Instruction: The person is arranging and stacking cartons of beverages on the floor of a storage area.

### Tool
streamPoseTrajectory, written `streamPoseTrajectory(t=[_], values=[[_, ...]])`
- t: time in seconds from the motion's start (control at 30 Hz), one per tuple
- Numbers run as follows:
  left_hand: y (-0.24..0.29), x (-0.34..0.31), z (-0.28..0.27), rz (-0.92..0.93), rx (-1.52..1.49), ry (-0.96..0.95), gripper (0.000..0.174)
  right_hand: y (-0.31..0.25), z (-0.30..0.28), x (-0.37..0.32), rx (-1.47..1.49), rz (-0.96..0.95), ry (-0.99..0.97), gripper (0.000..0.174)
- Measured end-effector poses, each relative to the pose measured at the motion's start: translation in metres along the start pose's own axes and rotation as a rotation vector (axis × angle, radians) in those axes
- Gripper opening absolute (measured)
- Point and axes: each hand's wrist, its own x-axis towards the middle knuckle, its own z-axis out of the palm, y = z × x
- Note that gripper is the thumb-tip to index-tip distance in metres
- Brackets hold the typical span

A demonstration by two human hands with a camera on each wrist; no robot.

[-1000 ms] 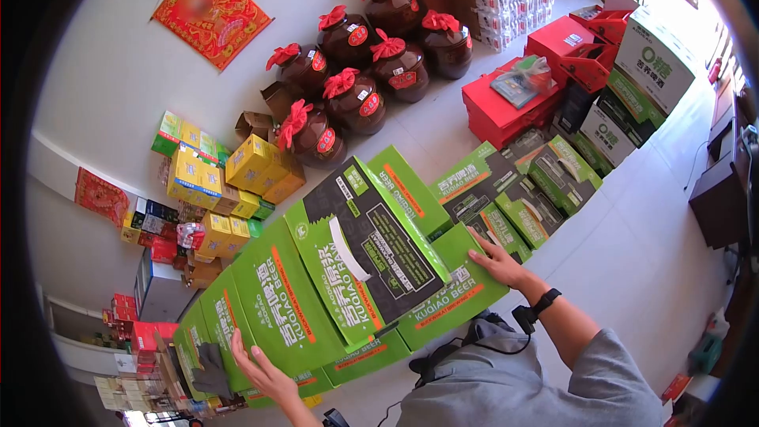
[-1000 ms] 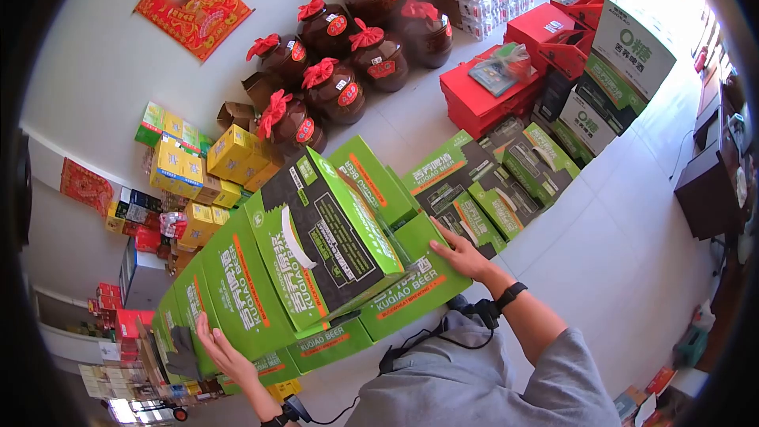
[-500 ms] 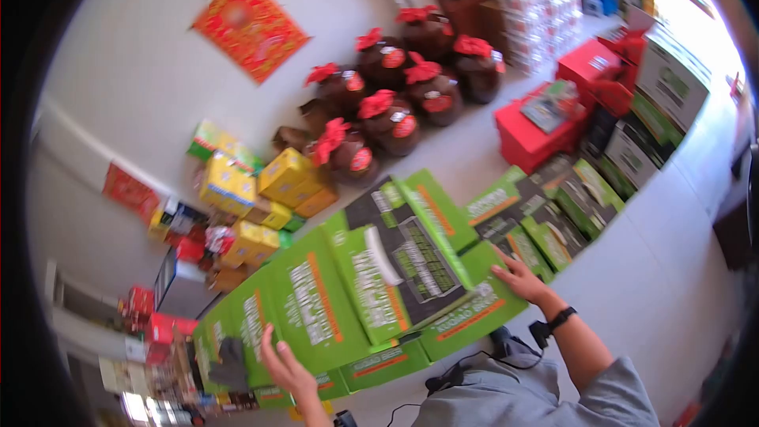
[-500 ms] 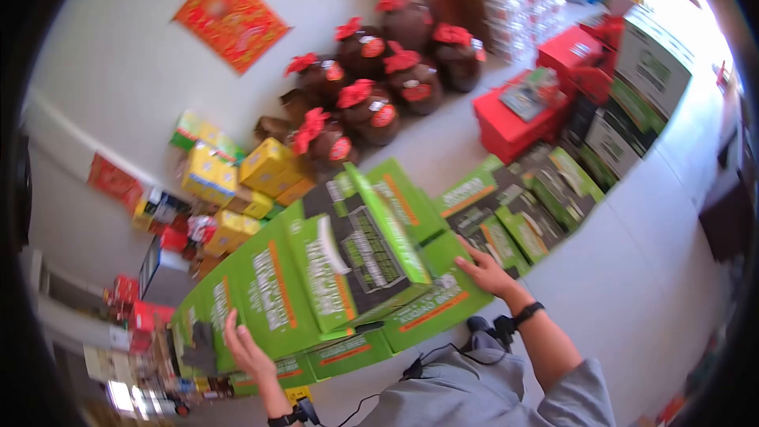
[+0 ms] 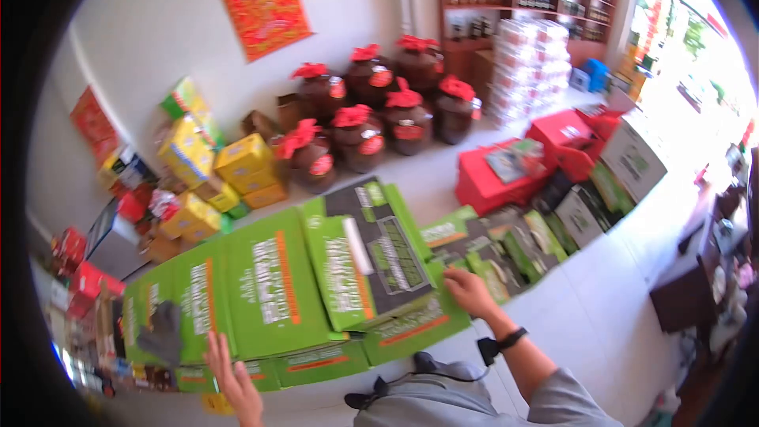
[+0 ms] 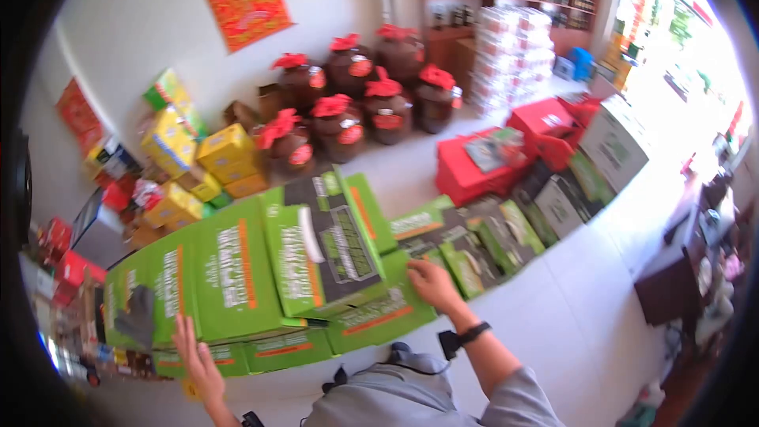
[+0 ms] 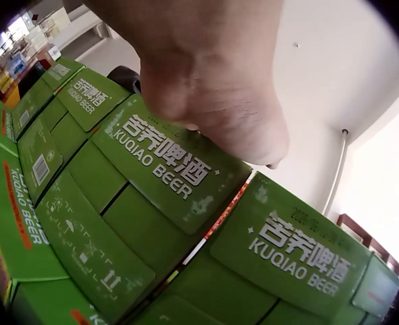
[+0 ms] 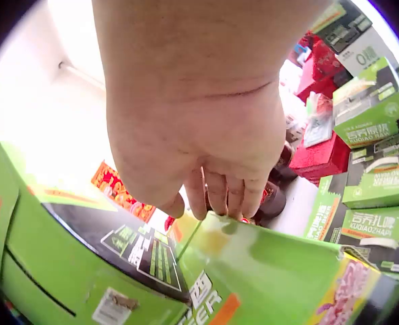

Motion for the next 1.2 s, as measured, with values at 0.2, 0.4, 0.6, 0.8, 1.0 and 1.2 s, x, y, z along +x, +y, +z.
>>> streamPoseTrajectory(t=[0.2, 0.4, 0.6, 0.8, 1.0, 1.2], values=[[-0.003, 0.0, 0.005, -0.001, 0.061, 0.014, 0.057, -0.051, -0.01, -0.018, -0.301, -0.101, -0.076, 0.027], [-0.002, 0.002, -0.001, -0.135, -0.118, -0.086, 0.067, -0.022, -0.024, -0.043, -0.046, -0.03, -0.037, 0.029], [-0.014, 0.029, -0.026, -0.248, -0.197, -0.179, 0.072, 0.108, -0.091, -0.061, 0.18, 0.473, 0.384, 0.03], [-0.022, 0.046, -0.031, -0.276, -0.113, -0.224, 0.075, 0.149, -0.107, -0.106, 0.193, 0.65, 0.465, 0.028], [-0.015, 0.05, -0.028, -0.331, -0.003, -0.223, 0.073, 0.158, -0.073, -0.125, 0.158, 0.65, 0.399, 0.027], [-0.005, 0.045, -0.031, -0.42, 0.091, -0.206, 0.068, 0.144, -0.052, -0.118, 0.296, 0.617, 0.304, 0.025]])
